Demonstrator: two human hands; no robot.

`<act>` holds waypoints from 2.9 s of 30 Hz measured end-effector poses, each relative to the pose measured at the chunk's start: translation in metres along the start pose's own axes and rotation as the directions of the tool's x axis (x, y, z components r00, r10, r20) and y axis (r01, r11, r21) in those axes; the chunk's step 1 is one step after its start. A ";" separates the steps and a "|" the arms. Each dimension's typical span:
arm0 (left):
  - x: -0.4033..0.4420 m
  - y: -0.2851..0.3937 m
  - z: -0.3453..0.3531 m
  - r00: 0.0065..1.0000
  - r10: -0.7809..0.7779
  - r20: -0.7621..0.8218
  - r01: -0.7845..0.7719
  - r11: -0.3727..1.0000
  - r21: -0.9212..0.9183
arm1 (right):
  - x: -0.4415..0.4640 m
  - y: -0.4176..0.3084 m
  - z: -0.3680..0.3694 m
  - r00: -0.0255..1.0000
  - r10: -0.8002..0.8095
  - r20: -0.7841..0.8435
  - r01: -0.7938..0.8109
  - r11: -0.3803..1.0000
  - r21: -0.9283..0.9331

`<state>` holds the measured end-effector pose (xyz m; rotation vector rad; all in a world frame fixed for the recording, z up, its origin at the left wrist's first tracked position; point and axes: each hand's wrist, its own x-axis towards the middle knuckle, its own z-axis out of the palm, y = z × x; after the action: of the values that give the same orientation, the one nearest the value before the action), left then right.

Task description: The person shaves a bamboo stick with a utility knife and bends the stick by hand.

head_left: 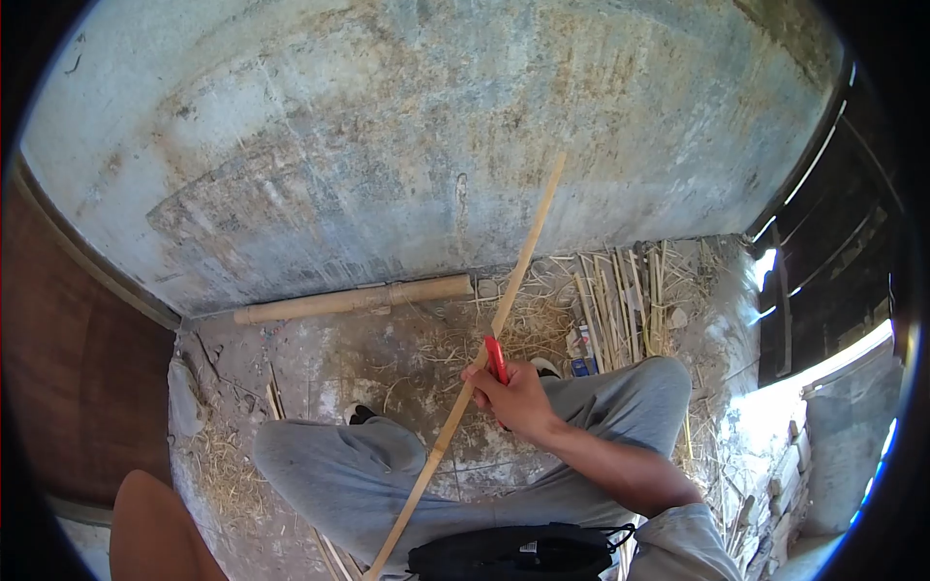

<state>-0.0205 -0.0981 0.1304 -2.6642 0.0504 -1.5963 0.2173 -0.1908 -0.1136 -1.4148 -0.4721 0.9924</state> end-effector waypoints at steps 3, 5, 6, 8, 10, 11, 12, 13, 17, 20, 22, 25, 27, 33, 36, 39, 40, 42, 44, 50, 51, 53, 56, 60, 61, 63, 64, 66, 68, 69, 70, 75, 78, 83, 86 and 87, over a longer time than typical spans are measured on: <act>0.001 0.001 -0.003 1.000 -0.010 0.003 0.010 1.000 0.006 | 0.003 0.002 0.002 0.998 0.055 -0.016 -0.055 0.998 -0.015; 0.003 0.000 -0.002 1.000 -0.015 -0.002 0.015 1.000 -0.003 | 0.001 -0.005 0.001 0.998 0.059 0.007 -0.059 0.998 -0.019; 0.002 -0.001 -0.002 1.000 -0.017 -0.007 0.017 1.000 -0.008 | 0.001 -0.005 -0.001 0.998 0.059 -0.005 -0.059 0.998 -0.025; 0.000 -0.002 -0.001 1.000 -0.017 -0.004 0.017 1.000 -0.014 | 0.002 -0.004 0.001 1.000 0.026 -0.005 -0.026 1.000 0.012; 0.000 -0.002 -0.003 1.000 -0.021 -0.001 0.021 1.000 -0.010 | 0.003 -0.001 -0.001 0.999 0.050 0.002 -0.050 0.999 0.008; 0.000 -0.003 -0.002 1.000 -0.024 0.002 0.024 1.000 -0.008 | 0.004 0.001 -0.002 0.997 0.070 0.007 -0.070 0.997 0.007; 0.001 -0.002 -0.003 1.000 -0.026 0.006 0.026 1.000 -0.006 | 0.004 0.003 -0.001 0.997 0.074 0.014 -0.074 0.997 0.009; 0.001 -0.002 -0.004 1.000 -0.029 0.007 0.029 1.000 -0.003 | 0.004 0.005 0.000 0.998 0.069 -0.005 -0.068 0.997 0.037; 0.001 0.001 -0.004 1.000 -0.027 0.015 0.027 1.000 0.016 | 0.006 0.001 0.003 0.996 0.077 -0.040 -0.076 0.997 0.015; 0.001 0.001 -0.004 1.000 -0.027 0.007 0.027 1.000 0.011 | 0.008 0.007 0.002 0.998 0.064 -0.009 -0.063 0.997 0.049; 0.001 0.001 -0.003 1.000 -0.020 0.000 0.020 1.000 0.001 | 0.007 0.004 0.002 0.998 0.060 -0.011 -0.059 0.998 0.032; 0.002 0.001 -0.003 1.000 -0.015 -0.001 0.015 1.000 -0.010 | 0.005 0.004 0.000 0.999 0.040 0.004 -0.041 0.997 0.061; 0.002 0.002 -0.003 1.000 -0.018 0.005 0.018 1.000 -0.006 | 0.005 0.006 0.002 0.999 0.017 0.027 -0.020 0.993 0.112; 0.001 0.006 -0.004 1.000 -0.013 -0.017 0.013 1.000 -0.013 | 0.006 0.007 -0.002 0.998 0.065 -0.001 -0.065 0.996 0.053; 0.005 0.006 -0.006 0.999 -0.023 -0.025 0.023 1.000 -0.011 | 0.006 0.007 -0.002 0.998 0.055 0.016 -0.056 0.997 0.058; 0.003 0.007 -0.009 0.999 -0.031 -0.030 0.030 0.999 -0.017 | 0.007 0.008 -0.001 0.998 0.066 0.021 -0.067 0.996 0.056; 0.004 0.007 -0.008 0.999 -0.032 -0.032 0.032 0.999 -0.022 | 0.007 0.008 0.000 0.998 0.065 0.015 -0.066 0.996 0.053; 0.004 0.009 -0.008 0.999 -0.035 -0.034 0.034 0.999 -0.030 | 0.008 0.011 -0.001 0.998 0.064 0.008 -0.064 0.997 0.050; 0.004 0.010 -0.008 0.998 -0.042 -0.040 0.041 0.998 -0.037 | 0.009 0.013 -0.002 0.998 0.058 0.012 -0.059 0.998 0.036; 0.003 0.015 0.000 0.985 -0.106 -0.138 0.093 0.991 -0.096 | 0.003 0.000 0.000 0.997 0.079 -0.015 -0.078 0.996 0.038; 0.000 0.018 0.007 0.973 -0.151 -0.178 0.130 0.984 -0.123 | 0.003 -0.001 0.000 0.997 0.074 -0.011 -0.073 0.996 0.042; -0.012 0.014 0.034 0.928 -0.337 -0.159 0.298 0.928 -0.225 | 0.003 -0.001 0.000 0.996 0.081 -0.021 -0.081 0.997 0.018; -0.075 -0.016 0.109 0.782 -0.475 0.404 0.618 0.674 -0.404 | 0.005 0.004 -0.002 0.999 -0.003 -0.034 0.003 1.000 -0.005; -0.169 -0.007 0.174 0.226 -0.334 0.915 0.947 0.296 -0.126 | 0.007 -0.001 -0.003 0.998 -0.033 -0.051 0.032 0.999 -0.015; -0.170 -0.005 0.177 0.227 -0.332 0.915 0.946 0.298 -0.126 | 0.009 -0.001 -0.005 0.998 -0.025 -0.056 0.025 1.000 -0.012; -0.171 0.000 0.180 -0.086 -0.177 0.980 0.980 -0.190 0.052 | 0.009 -0.004 -0.008 0.998 -0.011 -0.061 0.011 1.000 -0.009; -0.179 0.005 0.184 -0.088 -0.178 0.980 0.980 -0.192 0.053 | 0.009 -0.010 -0.009 0.999 -0.016 -0.041 0.013 0.998 -0.060; -0.191 0.010 0.193 0.152 -0.403 0.902 0.974 -0.094 -0.206 | 0.011 -0.011 -0.012 1.000 -0.026 -0.016 0.024 0.993 -0.113; -0.189 0.010 0.190 0.104 -0.429 0.897 0.966 -0.169 -0.194 | 0.014 -0.004 -0.015 0.990 -0.139 0.033 0.142 0.944 -0.296; -0.185 0.010 0.187 0.051 -0.448 0.892 0.952 -0.247 -0.179 | 0.011 -0.007 -0.015 0.990 -0.140 0.033 0.143 0.944 -0.298; -0.182 0.009 0.185 0.052 -0.449 0.892 0.952 -0.248 -0.181 | 0.006 -0.012 -0.014 0.980 -0.193 0.040 0.191 0.877 -0.441; -0.176 0.000 0.175 -0.179 -0.413 0.893 0.870 -0.490 -0.053 | -0.009 -0.022 -0.004 0.911 -0.388 0.142 0.382 0.660 -0.647; -0.173 -0.003 0.173 -0.206 -0.369 0.906 0.840 -0.541 -0.029 | -0.011 -0.018 -0.003 0.895 -0.386 0.221 0.426 0.598 -0.680; -0.177 -0.006 0.176 -0.213 -0.285 0.934 0.790 -0.614 -0.007 | -0.014 -0.021 -0.002 0.917 -0.338 0.211 0.365 0.505 -0.782; -0.175 -0.007 0.177 -0.193 -0.244 0.950 0.758 -0.652 -0.014 | -0.012 -0.022 -0.004 0.923 -0.334 0.192 0.339 0.470 -0.815; -0.175 -0.007 0.177 -0.176 -0.237 0.956 0.739 -0.673 -0.031 | -0.012 -0.021 -0.004 0.924 -0.333 0.190 0.337 0.471 -0.815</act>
<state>0.0530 -0.0808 -0.1069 0.8991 0.7284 -0.0442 0.2203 -0.1999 -0.0916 -2.0563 -1.3211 0.3994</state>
